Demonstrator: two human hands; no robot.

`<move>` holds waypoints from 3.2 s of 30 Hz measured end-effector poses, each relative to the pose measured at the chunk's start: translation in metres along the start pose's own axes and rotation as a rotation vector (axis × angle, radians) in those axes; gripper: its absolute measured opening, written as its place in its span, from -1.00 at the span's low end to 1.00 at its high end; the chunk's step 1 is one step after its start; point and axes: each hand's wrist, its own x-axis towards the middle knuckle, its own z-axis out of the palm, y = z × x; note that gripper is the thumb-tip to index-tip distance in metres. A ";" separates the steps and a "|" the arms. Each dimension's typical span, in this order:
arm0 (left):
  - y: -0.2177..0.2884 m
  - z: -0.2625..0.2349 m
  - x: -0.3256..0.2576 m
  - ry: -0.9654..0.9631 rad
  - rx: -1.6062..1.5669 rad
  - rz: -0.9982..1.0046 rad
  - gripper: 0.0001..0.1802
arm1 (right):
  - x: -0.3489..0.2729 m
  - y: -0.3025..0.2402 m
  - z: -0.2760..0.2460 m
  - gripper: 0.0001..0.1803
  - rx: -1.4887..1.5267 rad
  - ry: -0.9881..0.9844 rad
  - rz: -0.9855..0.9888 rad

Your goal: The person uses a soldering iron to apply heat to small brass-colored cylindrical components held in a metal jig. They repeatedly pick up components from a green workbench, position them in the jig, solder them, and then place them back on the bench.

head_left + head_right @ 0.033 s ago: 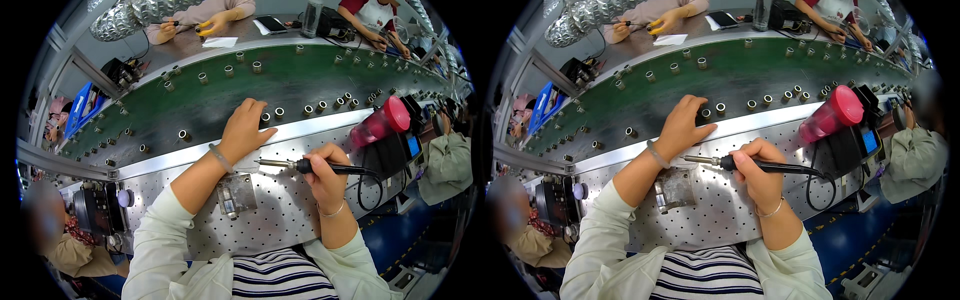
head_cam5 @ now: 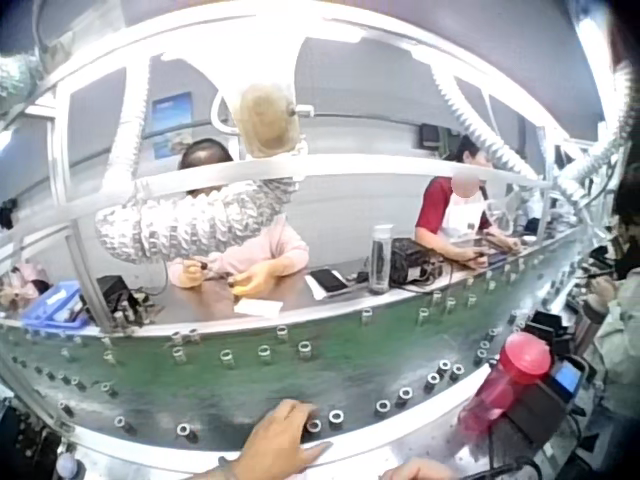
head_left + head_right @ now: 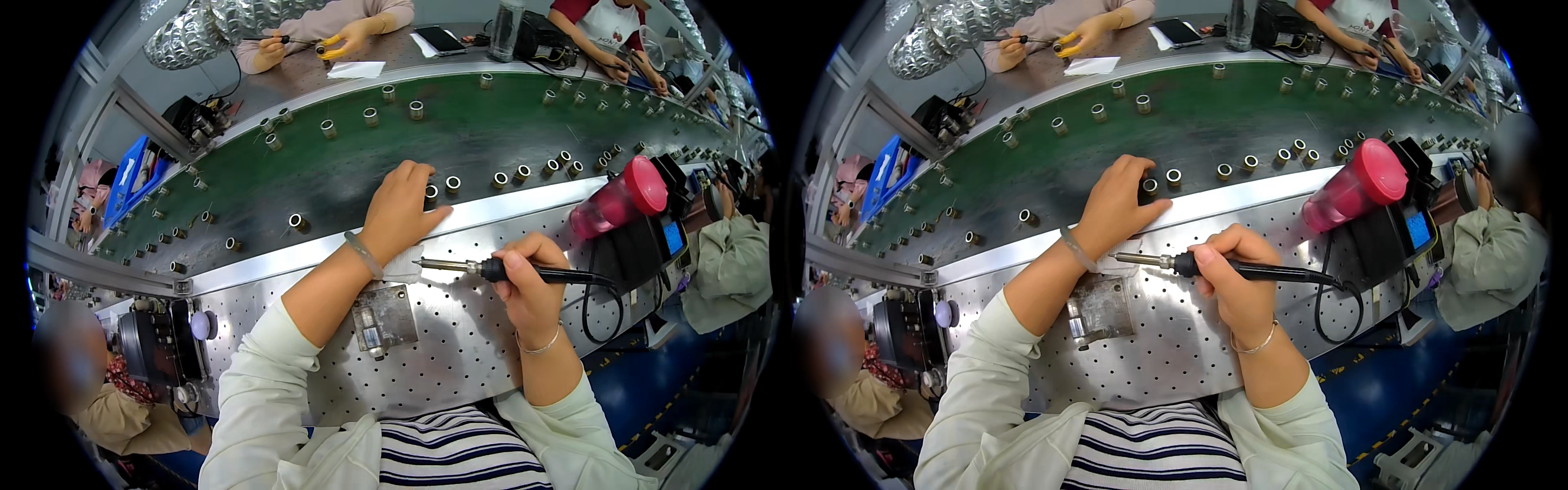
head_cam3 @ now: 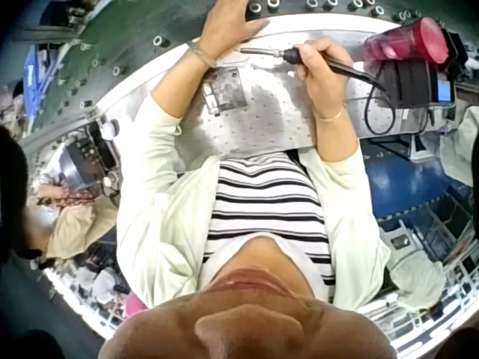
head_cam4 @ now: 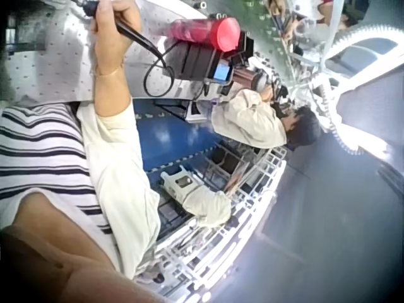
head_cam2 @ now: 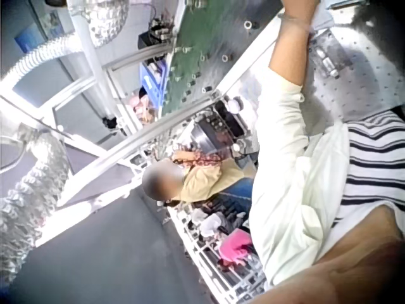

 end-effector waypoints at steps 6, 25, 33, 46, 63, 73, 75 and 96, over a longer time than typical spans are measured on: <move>-0.029 -0.023 -0.023 -0.076 0.031 -0.132 -0.73 | -0.003 0.002 -0.002 -0.85 0.014 -0.039 -0.027; 0.008 -0.011 0.017 0.055 0.062 0.163 -0.77 | 0.000 0.003 -0.007 -0.84 0.060 0.017 -0.036; -0.004 -0.116 -0.074 -0.227 -0.936 -0.603 -0.80 | -0.008 -0.001 0.005 -0.83 0.047 -0.026 -0.019; 0.002 -0.109 -0.113 -0.577 -1.359 -0.587 -0.61 | -0.008 0.020 0.010 -0.84 0.000 -0.149 -0.013; 0.008 -0.103 -0.116 -0.343 -1.566 -0.599 -0.80 | -0.014 0.026 0.016 -0.81 -0.025 -0.290 -0.056; 0.003 -0.099 -0.120 -0.324 -1.486 -0.471 -0.83 | -0.012 0.029 0.013 -0.80 -0.043 -0.341 -0.132; 0.002 -0.098 -0.120 -0.326 -1.466 -0.444 -0.83 | -0.012 0.027 0.014 -0.79 -0.044 -0.333 -0.116; 0.001 -0.100 -0.117 -0.435 -1.464 -0.553 -0.74 | -0.009 0.027 0.008 -0.79 -0.102 -0.391 -0.170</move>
